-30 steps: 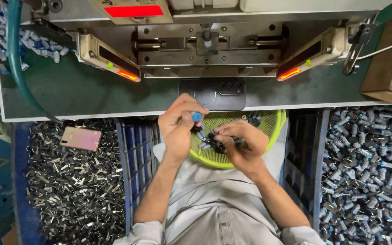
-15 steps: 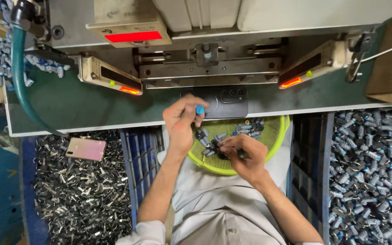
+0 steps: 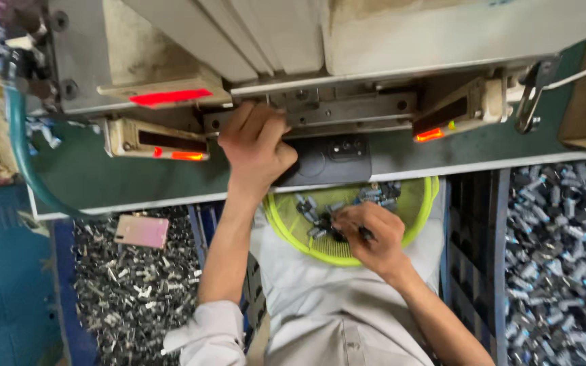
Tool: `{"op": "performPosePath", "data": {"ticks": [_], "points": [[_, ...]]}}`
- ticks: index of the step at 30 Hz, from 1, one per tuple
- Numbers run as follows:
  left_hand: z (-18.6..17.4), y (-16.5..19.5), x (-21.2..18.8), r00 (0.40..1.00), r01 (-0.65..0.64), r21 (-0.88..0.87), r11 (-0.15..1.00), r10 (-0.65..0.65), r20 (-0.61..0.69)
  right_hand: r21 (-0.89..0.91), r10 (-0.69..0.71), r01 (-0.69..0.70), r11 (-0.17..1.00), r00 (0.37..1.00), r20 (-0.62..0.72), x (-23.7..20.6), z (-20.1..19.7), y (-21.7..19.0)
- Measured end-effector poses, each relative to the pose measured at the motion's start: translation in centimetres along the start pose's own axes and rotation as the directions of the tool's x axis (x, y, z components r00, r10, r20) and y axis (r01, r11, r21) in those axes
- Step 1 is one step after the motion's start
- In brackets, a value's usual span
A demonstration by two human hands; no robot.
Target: The person repeatedly picks small cylindrical components from a green basket, inserts them into a machine slot, and returns them to the basket. The person handles the components by hand without using tools.
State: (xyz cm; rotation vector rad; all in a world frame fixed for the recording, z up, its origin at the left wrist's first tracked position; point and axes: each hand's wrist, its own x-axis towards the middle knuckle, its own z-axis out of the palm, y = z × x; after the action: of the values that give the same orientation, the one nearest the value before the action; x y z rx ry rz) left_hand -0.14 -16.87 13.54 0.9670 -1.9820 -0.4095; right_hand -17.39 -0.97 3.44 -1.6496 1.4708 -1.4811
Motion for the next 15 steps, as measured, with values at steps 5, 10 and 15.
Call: {"op": "performPosePath", "data": {"ticks": [5, 10, 15], "points": [[3.5, -3.3, 0.6, 0.985, -0.166, 0.111, 0.980, 0.160, 0.067, -0.015, -0.029, 0.028, 0.999, 0.999, -0.038, -0.6, 0.1, 0.8], [3.8, -2.5, -0.9, 0.966, -0.217, -0.108, 0.970, 0.198, -0.166, 0.021, -0.051, 0.051, 0.998, 0.999, 0.010, 0.0, -0.2, 0.7], [2.5, -0.7, -1.9, 0.952, 0.031, -0.653, 0.757, -0.222, -0.212, -0.007, -0.026, 0.026, 1.000, 0.999, -0.025, 0.8, -1.0, 0.1]]}}
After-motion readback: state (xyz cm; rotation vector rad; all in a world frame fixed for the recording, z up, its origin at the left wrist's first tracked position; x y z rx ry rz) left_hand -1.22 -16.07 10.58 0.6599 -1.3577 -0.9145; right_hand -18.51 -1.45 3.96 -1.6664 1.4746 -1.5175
